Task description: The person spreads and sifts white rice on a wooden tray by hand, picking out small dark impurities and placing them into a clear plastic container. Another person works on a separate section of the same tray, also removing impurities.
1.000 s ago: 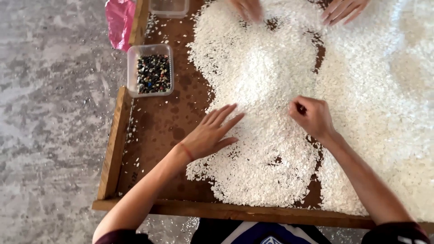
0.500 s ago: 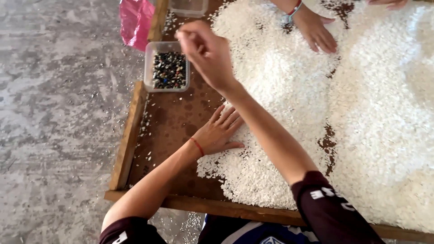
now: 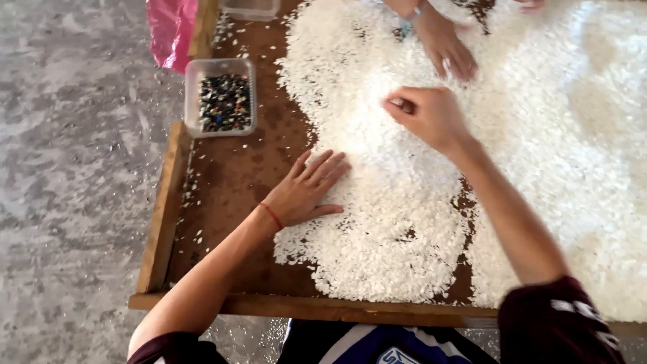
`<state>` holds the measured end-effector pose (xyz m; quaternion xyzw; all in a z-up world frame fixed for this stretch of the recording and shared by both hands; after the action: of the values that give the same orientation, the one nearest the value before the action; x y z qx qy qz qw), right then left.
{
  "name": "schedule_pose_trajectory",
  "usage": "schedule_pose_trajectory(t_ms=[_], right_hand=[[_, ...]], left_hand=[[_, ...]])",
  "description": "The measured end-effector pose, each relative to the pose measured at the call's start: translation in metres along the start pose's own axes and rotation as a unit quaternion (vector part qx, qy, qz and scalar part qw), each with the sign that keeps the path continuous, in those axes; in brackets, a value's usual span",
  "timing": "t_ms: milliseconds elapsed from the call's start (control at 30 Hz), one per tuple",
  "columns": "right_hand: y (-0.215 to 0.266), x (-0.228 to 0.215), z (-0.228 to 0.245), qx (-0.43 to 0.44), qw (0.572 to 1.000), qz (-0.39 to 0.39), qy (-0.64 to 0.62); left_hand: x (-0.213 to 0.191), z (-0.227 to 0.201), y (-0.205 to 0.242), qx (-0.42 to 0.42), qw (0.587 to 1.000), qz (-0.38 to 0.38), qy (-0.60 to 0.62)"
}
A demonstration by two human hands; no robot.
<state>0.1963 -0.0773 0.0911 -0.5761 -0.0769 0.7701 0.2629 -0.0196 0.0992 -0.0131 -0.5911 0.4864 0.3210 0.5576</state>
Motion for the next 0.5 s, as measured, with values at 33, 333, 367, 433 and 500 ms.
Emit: schedule_pose_trajectory(t_ms=[33,333,367,433,500], right_hand=[[0.019,-0.012,-0.007,0.028,0.999,0.012,0.026],[0.109,-0.004,-0.017,0.037,0.996,0.028,0.076],[0.105,-0.005,-0.015,0.041,0.996,0.022,0.081],[0.102,-0.001,-0.004,0.008,0.989,0.05,0.136],[0.107,0.01,-0.017,0.011,0.99,0.064,0.125]], left_hand=[[-0.005,-0.002,-0.002,-0.006,1.0,0.008,0.011],[-0.009,-0.081,-0.053,0.177,0.952,-0.194,0.16],[-0.034,-0.098,-0.041,0.185,0.95,-0.194,0.16],[-0.085,-0.132,-0.006,0.253,0.905,-0.15,0.306],[-0.11,-0.142,0.007,0.277,0.887,-0.152,0.338]])
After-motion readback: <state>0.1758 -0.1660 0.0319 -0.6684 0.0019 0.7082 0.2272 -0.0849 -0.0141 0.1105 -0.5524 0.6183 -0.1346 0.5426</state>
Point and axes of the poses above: each hand's wrist, its own y-axis away from the middle knuckle, its own x-axis out of the palm, z = x × y, the point moved 2 cm from there along -y, towards the middle knuckle, and after that the axes turned 14 degrees about -x, right-handed, at the moved point
